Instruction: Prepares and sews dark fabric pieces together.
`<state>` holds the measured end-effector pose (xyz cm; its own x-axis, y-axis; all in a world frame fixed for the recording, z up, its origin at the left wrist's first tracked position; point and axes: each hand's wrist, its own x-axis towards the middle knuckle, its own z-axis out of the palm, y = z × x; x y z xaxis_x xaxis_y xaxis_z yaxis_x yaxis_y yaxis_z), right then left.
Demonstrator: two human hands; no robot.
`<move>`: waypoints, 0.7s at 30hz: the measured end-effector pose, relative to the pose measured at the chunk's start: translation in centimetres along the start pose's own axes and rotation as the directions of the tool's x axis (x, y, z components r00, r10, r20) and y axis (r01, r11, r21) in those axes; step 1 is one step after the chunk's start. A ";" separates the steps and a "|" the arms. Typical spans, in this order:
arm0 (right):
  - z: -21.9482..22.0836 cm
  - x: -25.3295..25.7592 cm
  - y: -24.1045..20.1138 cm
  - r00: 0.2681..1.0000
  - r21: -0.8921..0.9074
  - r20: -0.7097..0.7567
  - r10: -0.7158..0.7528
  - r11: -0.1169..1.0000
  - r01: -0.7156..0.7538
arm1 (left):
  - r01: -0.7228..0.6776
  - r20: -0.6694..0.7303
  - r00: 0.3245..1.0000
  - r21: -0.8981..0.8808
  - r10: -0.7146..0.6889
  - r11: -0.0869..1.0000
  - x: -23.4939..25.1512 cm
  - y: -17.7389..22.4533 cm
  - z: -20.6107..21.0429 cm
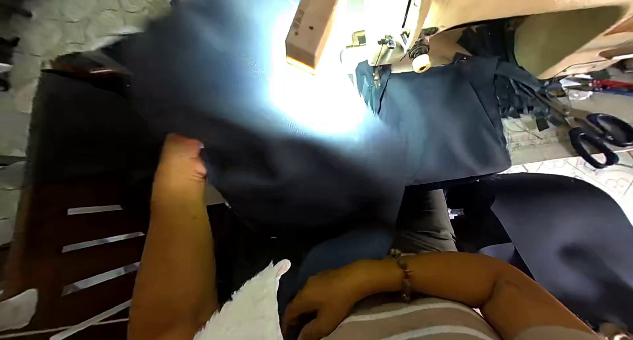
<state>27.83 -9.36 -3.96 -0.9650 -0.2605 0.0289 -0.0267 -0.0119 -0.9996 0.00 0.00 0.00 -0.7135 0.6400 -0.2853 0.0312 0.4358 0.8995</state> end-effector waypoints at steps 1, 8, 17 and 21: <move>-0.6 -0.7 -0.4 0.996 -0.054 -0.071 -0.055 0.997 0.051 | 0.039 0.050 0.998 -0.051 -0.036 0.998 -0.1 0.3 0.6; -6.9 -5.0 0.2 0.576 -0.742 -0.656 -0.487 0.555 -0.376 | 0.080 0.030 0.996 0.179 -0.086 0.981 0.0 1.7 1.0; -8.8 -7.6 4.4 0.611 -0.761 -0.648 -0.455 0.350 -0.546 | -0.794 0.346 0.522 0.530 0.780 0.296 -0.9 4.6 7.0; -8.4 -8.0 4.5 0.646 -0.779 -0.627 -0.435 0.350 -0.521 | -0.899 0.562 0.428 0.341 0.708 0.273 2.7 3.5 14.6</move>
<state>33.24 0.79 -8.68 -0.7756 0.4425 0.4502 0.2904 0.8833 -0.3680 8.36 12.48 -2.47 0.1101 0.9381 0.3283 0.8891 -0.2406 0.3895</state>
